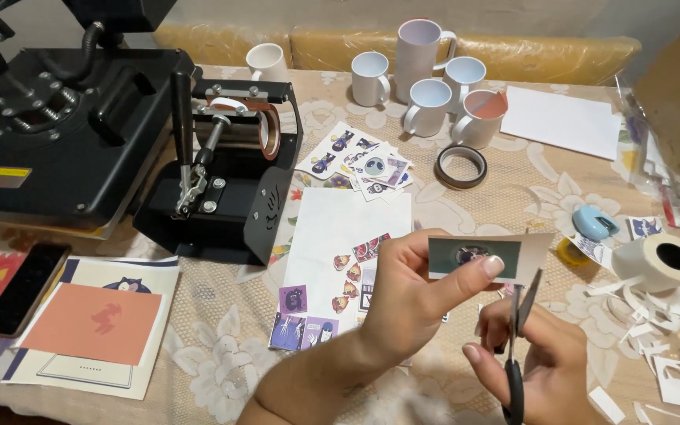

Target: The person sits at a table and uses scissors to cut out various cartoon stickers from a sheet of paper. They carefully trim around the edges of each character, including a blue robot and a pink pony, placing the finished stickers on the table.

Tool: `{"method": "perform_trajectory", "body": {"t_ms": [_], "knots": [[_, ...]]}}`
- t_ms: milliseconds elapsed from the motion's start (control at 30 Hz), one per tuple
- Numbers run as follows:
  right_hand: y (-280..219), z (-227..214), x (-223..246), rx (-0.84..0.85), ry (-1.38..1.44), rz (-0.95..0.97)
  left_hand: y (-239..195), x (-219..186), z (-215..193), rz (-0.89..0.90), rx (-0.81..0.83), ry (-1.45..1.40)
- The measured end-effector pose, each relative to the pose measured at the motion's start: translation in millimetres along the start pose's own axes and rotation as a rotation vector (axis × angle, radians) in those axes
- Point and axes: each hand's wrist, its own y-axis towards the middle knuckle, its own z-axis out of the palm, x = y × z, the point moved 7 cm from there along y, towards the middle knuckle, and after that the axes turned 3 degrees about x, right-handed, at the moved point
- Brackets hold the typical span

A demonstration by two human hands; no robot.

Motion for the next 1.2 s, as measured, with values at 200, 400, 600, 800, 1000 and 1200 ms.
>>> {"method": "perform_trajectory", "body": {"t_ms": [200, 400, 600, 800, 1000, 1200], "knots": [[-4.4, 1.1, -0.8, -0.011, 0.052, -0.020, -1.9, 4.4, 4.7, -0.040, 0.038, -0.017], [-7.3, 1.3, 1.3, -0.027, 0.075, -0.020, -3.4, -1.2, 9.0, -0.016, 0.094, 0.004], [-10.2, 0.7, -2.2, -0.042, 0.072, -0.001, -4.2, -2.6, 10.4, 0.013, 0.114, 0.042], [-11.8, 0.7, -5.7, -0.055, 0.092, 0.033, -4.0, -0.5, 9.3, 0.001, 0.102, 0.060], [-11.7, 0.4, -4.4, -0.058, 0.087, 0.026, -4.4, -3.7, 11.7, 0.012, 0.136, 0.026], [-10.9, 0.1, -2.9, -0.058, 0.092, 0.012, -3.6, -2.7, 10.7, 0.015, 0.134, 0.059]]}}
